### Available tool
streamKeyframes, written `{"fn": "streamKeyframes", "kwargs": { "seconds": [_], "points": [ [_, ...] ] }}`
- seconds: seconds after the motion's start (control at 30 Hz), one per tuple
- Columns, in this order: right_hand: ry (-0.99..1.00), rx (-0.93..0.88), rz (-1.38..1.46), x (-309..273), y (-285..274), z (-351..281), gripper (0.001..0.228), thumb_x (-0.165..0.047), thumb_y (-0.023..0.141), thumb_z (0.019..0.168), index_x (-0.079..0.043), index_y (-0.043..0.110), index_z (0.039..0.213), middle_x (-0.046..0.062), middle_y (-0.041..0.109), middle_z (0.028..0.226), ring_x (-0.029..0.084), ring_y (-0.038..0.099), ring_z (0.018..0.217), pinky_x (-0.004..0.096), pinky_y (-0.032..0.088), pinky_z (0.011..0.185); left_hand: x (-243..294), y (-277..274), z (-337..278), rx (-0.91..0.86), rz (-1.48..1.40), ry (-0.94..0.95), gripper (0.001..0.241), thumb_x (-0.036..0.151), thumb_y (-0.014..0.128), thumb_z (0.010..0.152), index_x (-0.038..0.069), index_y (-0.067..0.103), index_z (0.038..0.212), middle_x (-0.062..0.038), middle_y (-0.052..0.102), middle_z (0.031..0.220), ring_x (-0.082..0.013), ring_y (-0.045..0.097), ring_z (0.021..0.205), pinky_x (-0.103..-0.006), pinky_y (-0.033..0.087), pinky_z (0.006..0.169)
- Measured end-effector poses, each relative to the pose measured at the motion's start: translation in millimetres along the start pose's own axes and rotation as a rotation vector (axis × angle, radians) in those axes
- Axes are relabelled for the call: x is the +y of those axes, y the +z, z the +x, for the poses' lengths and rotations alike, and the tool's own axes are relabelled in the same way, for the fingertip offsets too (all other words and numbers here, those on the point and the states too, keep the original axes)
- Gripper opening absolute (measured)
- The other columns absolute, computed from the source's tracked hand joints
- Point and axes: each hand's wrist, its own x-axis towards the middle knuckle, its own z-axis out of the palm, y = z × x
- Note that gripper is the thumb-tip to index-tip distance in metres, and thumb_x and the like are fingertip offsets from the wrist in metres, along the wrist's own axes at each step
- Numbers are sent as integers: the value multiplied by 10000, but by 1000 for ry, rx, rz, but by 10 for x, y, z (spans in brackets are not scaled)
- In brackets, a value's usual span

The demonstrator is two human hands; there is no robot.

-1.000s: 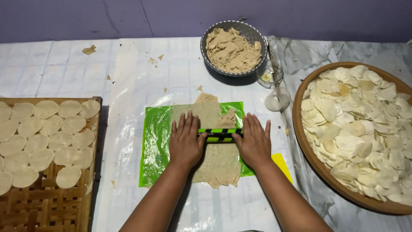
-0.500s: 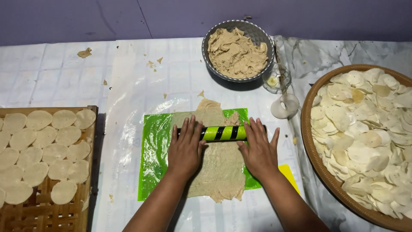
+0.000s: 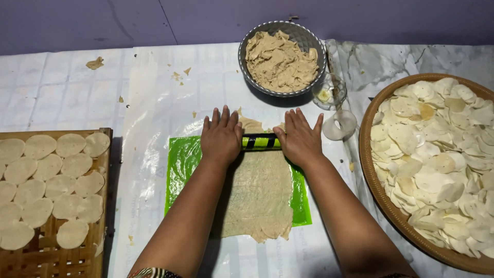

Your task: Rolling and shaping dough to prepare small snacks on a table.

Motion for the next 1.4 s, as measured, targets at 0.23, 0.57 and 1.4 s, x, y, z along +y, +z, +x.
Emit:
{"fn": "streamKeyframes", "kwargs": {
  "seconds": [0.23,0.57,1.4],
  "points": [
    [-132,-33,255,166,-168,-41,666,-621,622,887,-183,522,1379,36,508,1404,250,417,1427,584,192,1228,-309,59,48,118,-249,196,774,680,472,904,175,423,1489,-133,400,1540,-340,303,1510,-531,226,1240],
    [-223,-67,19,83,-687,-256,534,-365,779,843,-199,569,1304,38,695,1175,239,624,1228,551,245,1202,-260,-176,-190,437,36,465,394,356,726,901,198,610,1243,-22,674,1098,-231,617,1208,-498,304,1218],
    [-16,116,43,5,88,248,695,-644,187,1096,-139,425,1509,130,502,1499,266,362,1503,662,-4,1230,40,-71,108,36,-15,29,717,549,55,1065,173,285,1631,-111,216,1714,-301,138,1596,-519,35,1274]
  ]
}}
